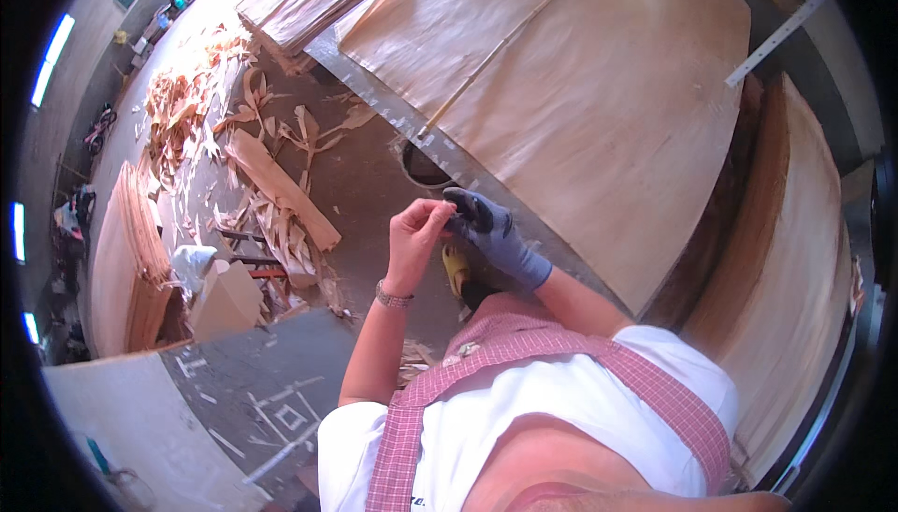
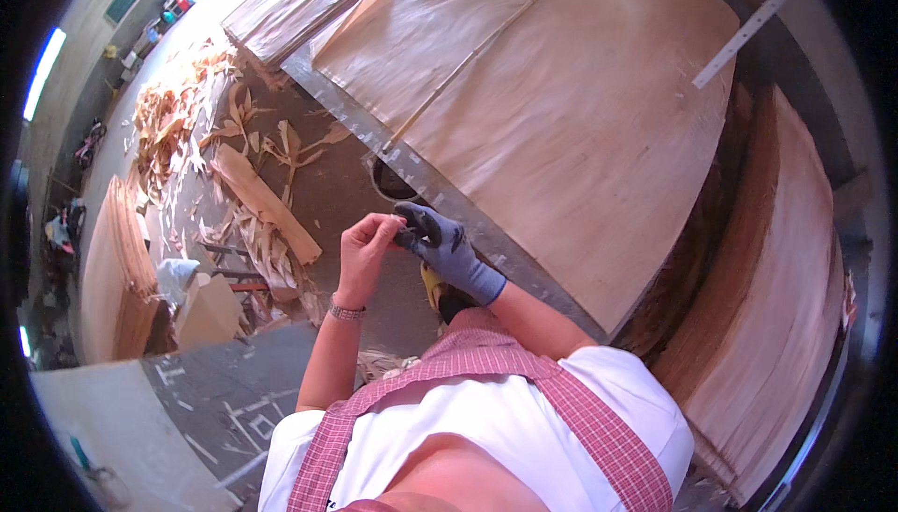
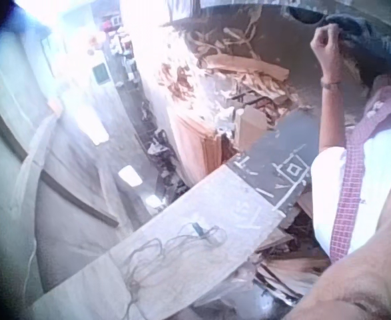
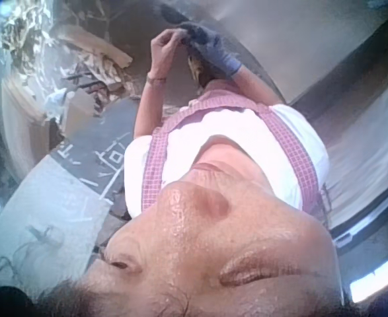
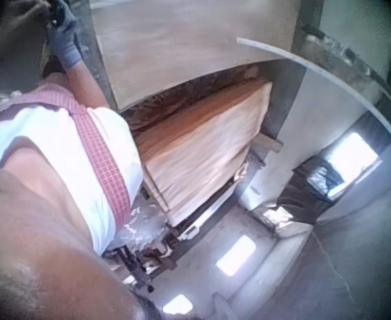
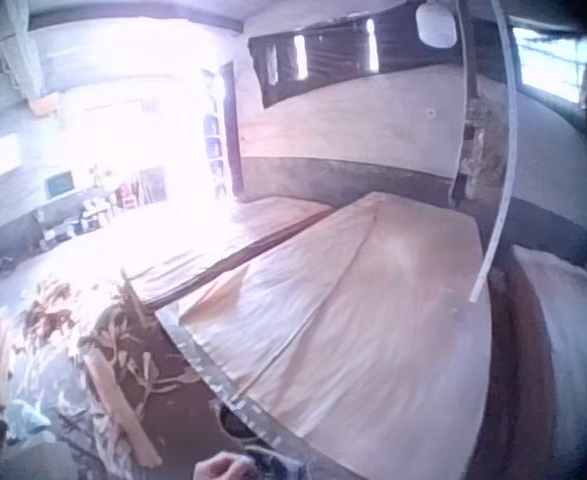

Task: The person uses a knife to cut away damaged sections of wood veneer, applies tape to join pieces, and moves large veneer sheets on a work table.

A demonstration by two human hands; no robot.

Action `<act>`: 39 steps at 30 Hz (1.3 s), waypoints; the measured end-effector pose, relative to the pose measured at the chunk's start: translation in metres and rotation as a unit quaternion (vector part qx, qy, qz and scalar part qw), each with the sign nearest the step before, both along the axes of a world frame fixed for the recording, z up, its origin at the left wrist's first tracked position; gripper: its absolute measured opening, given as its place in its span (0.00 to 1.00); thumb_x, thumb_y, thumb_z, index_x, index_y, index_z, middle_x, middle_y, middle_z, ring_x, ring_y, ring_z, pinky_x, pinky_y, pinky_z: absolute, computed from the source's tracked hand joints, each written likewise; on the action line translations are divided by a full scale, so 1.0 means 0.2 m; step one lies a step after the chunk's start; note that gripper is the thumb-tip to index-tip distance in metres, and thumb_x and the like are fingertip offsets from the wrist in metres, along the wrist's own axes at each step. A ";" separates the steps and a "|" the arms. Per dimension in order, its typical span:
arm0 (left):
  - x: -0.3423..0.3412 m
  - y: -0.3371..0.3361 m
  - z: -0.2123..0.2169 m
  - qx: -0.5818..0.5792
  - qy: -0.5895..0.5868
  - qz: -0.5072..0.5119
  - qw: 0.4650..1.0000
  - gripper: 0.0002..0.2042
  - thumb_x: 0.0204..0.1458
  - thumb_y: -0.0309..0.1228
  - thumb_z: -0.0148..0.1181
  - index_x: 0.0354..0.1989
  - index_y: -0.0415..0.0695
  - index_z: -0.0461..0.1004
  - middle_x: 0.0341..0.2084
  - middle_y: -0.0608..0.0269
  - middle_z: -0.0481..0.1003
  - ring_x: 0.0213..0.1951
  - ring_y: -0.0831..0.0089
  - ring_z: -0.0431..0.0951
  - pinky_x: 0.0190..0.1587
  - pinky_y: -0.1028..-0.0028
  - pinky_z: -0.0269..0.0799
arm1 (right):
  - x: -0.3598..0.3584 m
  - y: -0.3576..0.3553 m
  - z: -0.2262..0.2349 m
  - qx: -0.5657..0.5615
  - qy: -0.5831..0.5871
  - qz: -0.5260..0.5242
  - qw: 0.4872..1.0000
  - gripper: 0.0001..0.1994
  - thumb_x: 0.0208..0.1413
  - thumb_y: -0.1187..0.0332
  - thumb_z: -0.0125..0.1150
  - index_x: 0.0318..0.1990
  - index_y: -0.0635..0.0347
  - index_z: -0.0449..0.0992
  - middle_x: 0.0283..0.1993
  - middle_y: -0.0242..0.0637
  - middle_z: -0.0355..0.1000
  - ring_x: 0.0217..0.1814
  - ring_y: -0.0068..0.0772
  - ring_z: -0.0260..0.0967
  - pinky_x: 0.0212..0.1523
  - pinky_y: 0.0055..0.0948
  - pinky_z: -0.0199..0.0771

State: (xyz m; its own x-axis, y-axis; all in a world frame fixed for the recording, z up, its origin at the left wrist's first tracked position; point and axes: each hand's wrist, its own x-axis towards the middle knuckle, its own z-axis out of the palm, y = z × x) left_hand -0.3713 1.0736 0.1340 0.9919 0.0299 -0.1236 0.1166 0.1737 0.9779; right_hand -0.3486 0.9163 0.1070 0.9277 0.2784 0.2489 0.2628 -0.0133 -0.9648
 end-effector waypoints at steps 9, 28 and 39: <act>0.78 0.81 -0.03 0.335 -0.068 0.120 0.932 0.18 0.59 0.41 0.54 0.52 0.42 0.76 0.25 0.60 0.74 0.25 0.75 0.74 0.32 0.73 0.70 | 0.55 0.75 -0.11 0.182 0.276 0.056 0.942 0.07 0.61 0.63 0.60 0.41 0.56 0.77 0.28 0.25 0.74 0.21 0.11 0.61 0.22 0.16 0.62; 3.07 1.37 -0.74 0.761 -0.006 -0.030 0.648 0.40 0.50 0.51 0.61 0.69 0.48 0.53 0.67 0.60 0.58 0.69 0.64 0.55 0.66 0.41 0.44 | 1.29 0.70 -0.36 -0.471 0.192 -0.448 0.735 0.27 0.44 0.56 0.72 0.46 0.61 0.65 0.45 0.50 0.70 0.49 0.56 0.69 0.46 0.46 0.71; 2.65 -0.43 -0.13 0.533 -0.290 -0.309 0.732 0.12 0.48 0.37 0.57 0.38 0.46 0.77 0.32 0.51 0.79 0.37 0.51 0.80 0.38 0.57 0.74 | 0.82 0.49 -0.54 0.045 0.312 -0.529 0.788 0.14 0.54 0.59 0.64 0.40 0.60 0.72 0.34 0.46 0.77 0.39 0.51 0.76 0.37 0.40 0.73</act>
